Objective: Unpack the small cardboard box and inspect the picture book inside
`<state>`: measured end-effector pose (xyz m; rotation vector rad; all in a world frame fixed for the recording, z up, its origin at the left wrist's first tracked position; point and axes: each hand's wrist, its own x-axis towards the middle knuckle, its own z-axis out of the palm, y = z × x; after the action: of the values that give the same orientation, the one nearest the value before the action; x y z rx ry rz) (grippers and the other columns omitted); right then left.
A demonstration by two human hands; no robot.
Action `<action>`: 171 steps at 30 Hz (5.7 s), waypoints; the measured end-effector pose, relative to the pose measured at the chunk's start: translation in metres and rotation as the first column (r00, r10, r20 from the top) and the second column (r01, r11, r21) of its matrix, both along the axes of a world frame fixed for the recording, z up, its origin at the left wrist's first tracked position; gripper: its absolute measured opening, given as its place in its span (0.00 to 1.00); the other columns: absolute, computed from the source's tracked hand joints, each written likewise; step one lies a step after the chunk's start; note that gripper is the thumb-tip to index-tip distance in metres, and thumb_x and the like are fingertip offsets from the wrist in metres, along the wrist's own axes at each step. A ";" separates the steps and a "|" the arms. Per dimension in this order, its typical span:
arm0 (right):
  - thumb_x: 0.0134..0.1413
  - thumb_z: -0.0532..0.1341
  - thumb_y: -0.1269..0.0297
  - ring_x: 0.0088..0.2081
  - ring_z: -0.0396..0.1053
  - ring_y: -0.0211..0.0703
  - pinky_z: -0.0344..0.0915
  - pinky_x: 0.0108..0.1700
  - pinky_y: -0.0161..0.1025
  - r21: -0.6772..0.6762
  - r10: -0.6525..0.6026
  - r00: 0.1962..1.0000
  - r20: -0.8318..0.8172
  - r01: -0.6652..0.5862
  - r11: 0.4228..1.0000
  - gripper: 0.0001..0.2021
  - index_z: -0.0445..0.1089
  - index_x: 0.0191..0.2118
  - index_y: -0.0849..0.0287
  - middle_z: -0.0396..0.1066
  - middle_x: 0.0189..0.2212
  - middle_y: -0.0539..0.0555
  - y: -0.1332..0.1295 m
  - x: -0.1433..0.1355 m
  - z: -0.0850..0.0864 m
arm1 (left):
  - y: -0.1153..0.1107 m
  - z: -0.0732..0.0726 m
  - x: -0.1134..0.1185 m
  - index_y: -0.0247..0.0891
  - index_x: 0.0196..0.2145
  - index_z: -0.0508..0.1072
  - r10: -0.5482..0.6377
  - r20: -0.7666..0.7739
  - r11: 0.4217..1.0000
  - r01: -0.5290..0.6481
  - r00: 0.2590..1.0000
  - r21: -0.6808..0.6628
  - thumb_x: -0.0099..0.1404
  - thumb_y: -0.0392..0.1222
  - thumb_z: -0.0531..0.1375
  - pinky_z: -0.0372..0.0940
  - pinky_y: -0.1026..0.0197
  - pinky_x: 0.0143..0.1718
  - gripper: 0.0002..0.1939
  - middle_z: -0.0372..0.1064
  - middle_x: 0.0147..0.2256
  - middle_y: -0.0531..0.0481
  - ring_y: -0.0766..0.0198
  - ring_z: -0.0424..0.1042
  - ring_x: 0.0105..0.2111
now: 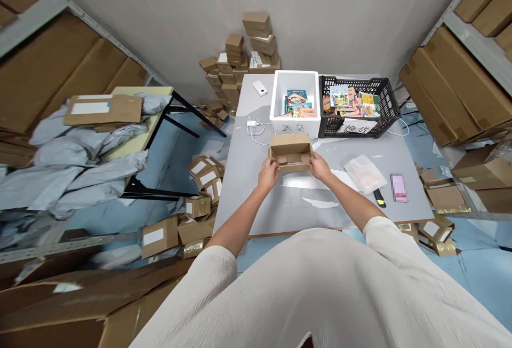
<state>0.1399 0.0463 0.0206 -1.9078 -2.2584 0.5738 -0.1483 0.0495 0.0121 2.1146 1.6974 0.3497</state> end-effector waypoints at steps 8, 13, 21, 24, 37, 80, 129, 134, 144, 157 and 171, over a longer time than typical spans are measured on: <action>0.67 0.60 0.67 0.59 0.73 0.59 0.73 0.58 0.49 -0.048 -0.017 1.000 0.024 0.018 0.999 0.12 0.78 0.51 0.57 0.68 0.67 0.63 -0.006 0.006 -0.014 | -0.007 -0.010 0.012 0.39 0.61 0.74 -0.019 -0.033 0.999 0.021 0.999 0.044 0.69 0.31 0.56 0.58 0.37 0.72 0.24 0.66 0.67 0.35 0.43 0.61 0.71; 0.67 0.58 0.68 0.57 0.73 0.59 0.72 0.59 0.52 0.066 0.018 1.000 -0.004 -0.018 0.998 0.15 0.77 0.53 0.57 0.71 0.64 0.63 -0.010 0.021 -0.012 | -0.014 -0.001 0.030 0.40 0.60 0.73 -0.087 -0.021 0.990 0.089 0.996 0.105 0.68 0.31 0.55 0.49 0.31 0.75 0.25 0.64 0.70 0.34 0.41 0.53 0.76; 0.71 0.55 0.67 0.62 0.70 0.59 0.67 0.66 0.55 0.145 -0.052 0.999 0.001 0.052 0.988 0.16 0.78 0.56 0.58 0.70 0.67 0.64 -0.032 0.077 0.005 | -0.020 0.012 0.094 0.41 0.59 0.74 -0.241 0.034 0.964 0.235 0.970 0.123 0.75 0.36 0.52 0.54 0.40 0.73 0.20 0.66 0.68 0.37 0.46 0.59 0.73; 0.71 0.55 0.67 0.62 0.70 0.58 0.66 0.66 0.53 0.087 -0.110 0.993 0.039 0.106 0.991 0.17 0.77 0.57 0.59 0.70 0.67 0.64 -0.047 0.106 0.010 | -0.023 0.014 0.125 0.43 0.61 0.74 -0.296 0.037 0.952 0.292 0.954 0.095 0.76 0.35 0.52 0.57 0.42 0.71 0.20 0.65 0.69 0.38 0.47 0.61 0.71; 0.67 0.64 0.62 0.69 0.62 0.66 0.62 0.66 0.56 -0.106 -0.297 0.938 0.179 0.319 0.942 0.30 0.66 0.71 0.59 0.59 0.74 0.69 -0.096 0.235 -0.011 | -0.046 -0.004 0.272 0.41 0.68 0.70 -0.453 0.077 0.886 0.458 0.888 -0.067 0.78 0.38 0.54 0.65 0.48 0.65 0.23 0.66 0.67 0.39 0.48 0.70 0.63; 0.68 0.60 0.70 0.64 0.69 0.62 0.63 0.66 0.55 -0.362 -0.042 0.995 0.086 0.070 0.929 0.24 0.70 0.68 0.57 0.72 0.66 0.64 -0.125 0.220 -0.064 | -0.078 -0.090 0.356 0.39 0.58 0.73 -0.317 -0.147 0.888 0.238 0.937 -0.394 0.73 0.28 0.55 0.67 0.49 0.60 0.20 0.67 0.61 0.36 0.48 0.70 0.60; 0.52 0.62 0.66 0.40 0.70 0.48 0.69 0.47 0.42 0.114 -0.025 0.778 -0.628 0.124 0.986 0.14 0.81 0.43 0.58 0.76 0.38 0.53 0.017 0.063 0.020 | -0.014 0.064 0.167 0.43 0.55 0.77 -0.084 0.249 0.957 0.008 0.965 0.291 0.77 0.43 0.58 0.68 0.48 0.59 0.13 0.69 0.61 0.39 0.47 0.71 0.59; 0.54 0.63 0.68 0.43 0.70 0.50 0.70 0.51 0.44 0.104 -0.017 0.857 -0.516 0.083 0.991 0.15 0.84 0.44 0.56 0.73 0.38 0.55 0.028 0.019 0.003 | -0.008 0.054 0.122 0.43 0.47 0.77 -0.015 0.132 0.987 -0.007 0.991 0.161 0.78 0.41 0.57 0.66 0.50 0.55 0.08 0.78 0.48 0.41 0.49 0.75 0.53; 0.60 0.62 0.73 0.47 0.78 0.49 0.73 0.57 0.46 -0.029 -0.015 0.875 -0.483 0.001 1.000 0.24 0.75 0.61 0.56 0.81 0.50 0.57 0.033 -0.035 -0.021 | 0.011 0.014 0.078 0.44 0.54 0.75 0.149 0.126 0.988 -0.141 0.981 -0.069 0.78 0.41 0.55 0.67 0.53 0.48 0.12 0.80 0.45 0.43 0.49 0.78 0.47; 0.63 0.60 0.73 0.63 0.72 0.53 0.68 0.69 0.52 0.035 0.040 0.923 -0.382 -0.029 0.999 0.20 0.81 0.56 0.57 0.73 0.63 0.62 0.027 -0.014 -0.023 | 0.017 0.020 0.073 0.41 0.62 0.76 -0.043 0.033 0.994 0.040 0.999 0.098 0.76 0.38 0.53 0.56 0.37 0.65 0.21 0.68 0.66 0.33 0.39 0.63 0.64; 0.62 0.58 0.71 0.46 0.78 0.48 0.74 0.61 0.50 0.042 -0.209 0.895 -0.393 0.245 0.969 0.19 0.81 0.52 0.56 0.77 0.55 0.60 -0.021 0.125 -0.018 | -0.003 0.047 0.197 0.45 0.58 0.77 -0.242 0.181 0.964 0.215 0.953 0.153 0.75 0.33 0.54 0.59 0.41 0.64 0.20 0.69 0.65 0.39 0.43 0.65 0.65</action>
<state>0.2654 0.0255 0.0031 -1.7910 -1.7588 0.7245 0.0491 0.0462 0.0589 2.2571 1.3334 0.5950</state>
